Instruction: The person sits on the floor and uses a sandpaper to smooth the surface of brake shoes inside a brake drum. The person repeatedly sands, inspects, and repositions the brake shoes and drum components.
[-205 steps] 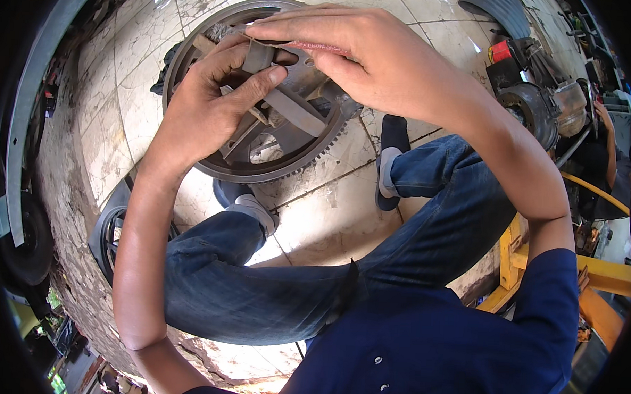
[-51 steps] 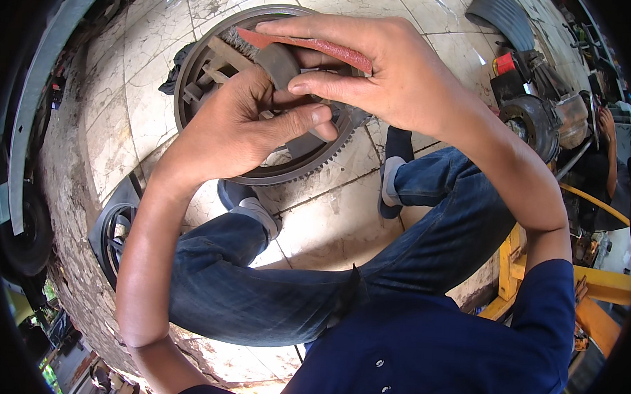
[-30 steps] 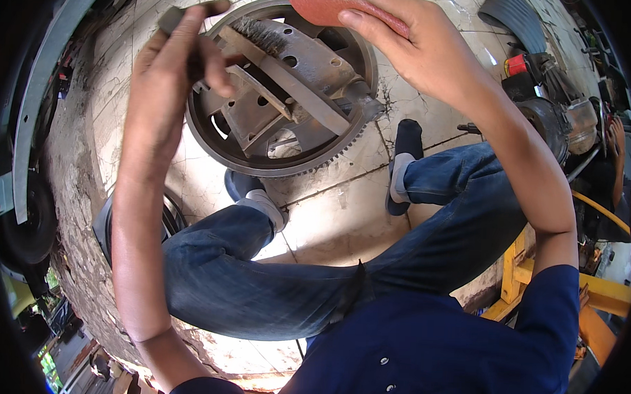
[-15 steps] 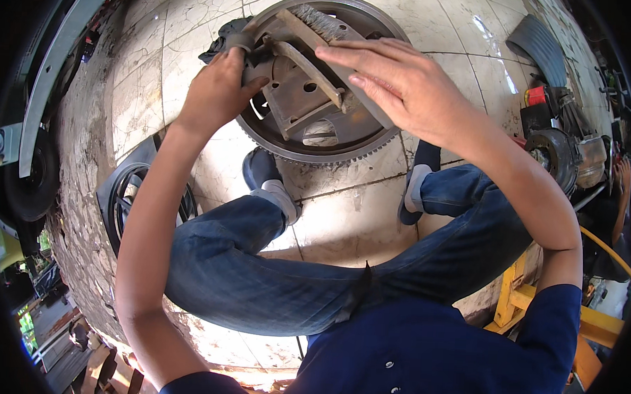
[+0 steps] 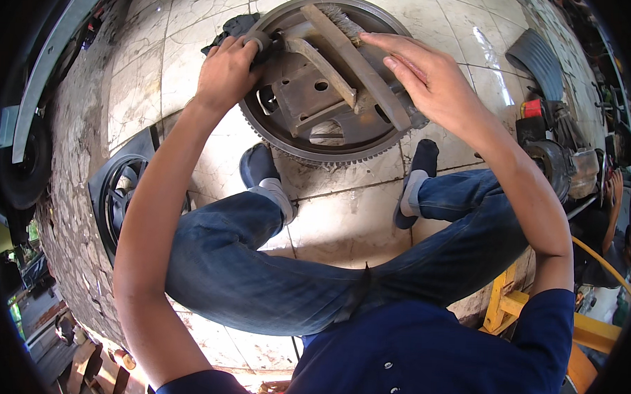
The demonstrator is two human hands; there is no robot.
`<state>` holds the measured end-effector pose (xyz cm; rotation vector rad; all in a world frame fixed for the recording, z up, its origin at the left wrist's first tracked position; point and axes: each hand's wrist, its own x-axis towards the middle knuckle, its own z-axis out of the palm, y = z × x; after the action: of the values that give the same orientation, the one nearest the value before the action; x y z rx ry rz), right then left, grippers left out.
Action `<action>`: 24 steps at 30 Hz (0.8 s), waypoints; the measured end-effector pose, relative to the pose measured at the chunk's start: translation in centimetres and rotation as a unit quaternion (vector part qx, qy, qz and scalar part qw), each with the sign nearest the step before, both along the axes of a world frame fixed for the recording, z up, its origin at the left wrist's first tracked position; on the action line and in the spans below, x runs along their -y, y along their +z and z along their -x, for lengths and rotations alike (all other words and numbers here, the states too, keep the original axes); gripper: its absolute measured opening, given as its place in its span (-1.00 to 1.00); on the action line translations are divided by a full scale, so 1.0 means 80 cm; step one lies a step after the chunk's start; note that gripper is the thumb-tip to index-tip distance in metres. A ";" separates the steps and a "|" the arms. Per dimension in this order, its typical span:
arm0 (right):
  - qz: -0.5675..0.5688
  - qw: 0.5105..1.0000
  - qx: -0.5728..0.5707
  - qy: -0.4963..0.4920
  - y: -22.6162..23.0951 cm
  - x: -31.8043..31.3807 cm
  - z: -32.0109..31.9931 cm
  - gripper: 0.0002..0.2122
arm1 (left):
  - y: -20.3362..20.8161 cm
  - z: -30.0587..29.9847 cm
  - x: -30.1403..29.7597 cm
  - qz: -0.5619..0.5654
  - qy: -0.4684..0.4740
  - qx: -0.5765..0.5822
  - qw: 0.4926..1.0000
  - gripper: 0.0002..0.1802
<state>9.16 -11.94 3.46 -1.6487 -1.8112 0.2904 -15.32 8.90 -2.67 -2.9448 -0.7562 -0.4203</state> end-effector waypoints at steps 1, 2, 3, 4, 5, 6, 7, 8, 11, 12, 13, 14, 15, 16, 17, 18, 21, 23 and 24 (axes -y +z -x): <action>0.014 1.000 0.009 -0.003 -0.001 0.000 -0.003 -0.69 | 0.000 0.002 -0.001 -0.001 0.004 -0.005 1.000 -0.61; 0.028 0.999 0.016 -0.007 -0.002 0.002 -0.005 -0.69 | 0.005 0.006 0.000 -0.003 0.006 -0.012 1.000 -0.61; 0.051 0.998 0.020 -0.012 -0.002 0.004 -0.007 -0.69 | 0.008 0.009 0.001 -0.004 0.008 -0.020 1.000 -0.60; 0.074 0.997 0.025 -0.018 -0.002 0.006 -0.008 -0.70 | 0.006 0.012 0.000 -0.003 -0.002 -0.002 1.000 -0.62; 0.095 0.995 0.028 -0.023 -0.001 0.007 -0.009 -0.70 | 0.006 0.016 -0.003 0.003 -0.007 0.002 1.000 -0.63; 0.064 0.996 0.053 -0.019 -0.002 0.008 -0.012 -0.70 | 0.005 0.019 -0.006 0.009 -0.011 0.006 1.000 -0.64; 0.048 0.997 0.058 -0.021 -0.001 0.007 -0.016 -0.70 | 0.004 0.021 -0.009 0.015 -0.016 0.009 1.000 -0.65; 0.031 0.997 0.064 -0.024 0.001 0.007 -0.020 -0.71 | 0.004 0.022 -0.009 0.027 -0.019 0.020 0.999 -0.67; 0.022 0.998 0.050 -0.038 0.010 0.007 -0.027 -0.71 | 0.011 0.022 -0.014 0.034 -0.020 0.004 0.999 -0.67; 0.026 0.998 0.040 -0.044 0.013 0.007 -0.030 -0.71 | 0.017 0.021 -0.017 0.033 -0.042 0.022 0.998 -0.65; 0.027 0.998 0.040 -0.044 0.016 0.007 -0.033 -0.71 | 0.023 0.019 -0.020 0.037 -0.053 0.018 0.998 -0.63; 0.029 0.998 0.040 -0.044 0.020 0.008 -0.034 -0.71 | 0.029 0.020 -0.024 0.041 -0.064 0.013 0.997 -0.62; 0.031 0.998 0.039 -0.044 0.020 0.010 -0.035 -0.71 | 0.033 0.022 -0.027 0.045 -0.075 0.009 0.996 -0.61; 0.021 0.998 0.044 -0.044 0.018 0.011 -0.037 -0.71 | 0.034 0.026 -0.028 0.035 -0.053 -0.022 0.998 -0.59; 0.014 0.998 0.051 -0.043 0.015 0.010 -0.043 -0.71 | 0.035 0.024 -0.025 0.060 -0.044 -0.024 0.997 -0.59; 0.006 0.997 0.058 -0.042 0.012 0.010 -0.048 -0.72 | 0.036 0.022 -0.021 0.085 -0.034 -0.025 0.995 -0.58; 0.052 0.995 0.039 -0.072 0.017 0.010 -0.057 -0.72 | 0.030 0.021 -0.015 0.110 -0.025 -0.003 0.994 -0.58; 0.009 0.998 0.040 -0.055 0.008 0.010 -0.060 -0.72 | 0.022 0.025 -0.006 0.097 -0.015 0.014 0.995 -0.58; -0.013 0.998 0.039 -0.045 0.005 0.010 -0.060 -0.72 | 0.019 0.026 0.000 0.107 0.017 0.019 0.994 -0.56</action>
<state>13.96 -12.76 3.89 -1.7399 -1.7831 0.1638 -17.37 8.91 -1.14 -3.1229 -0.9077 -0.4175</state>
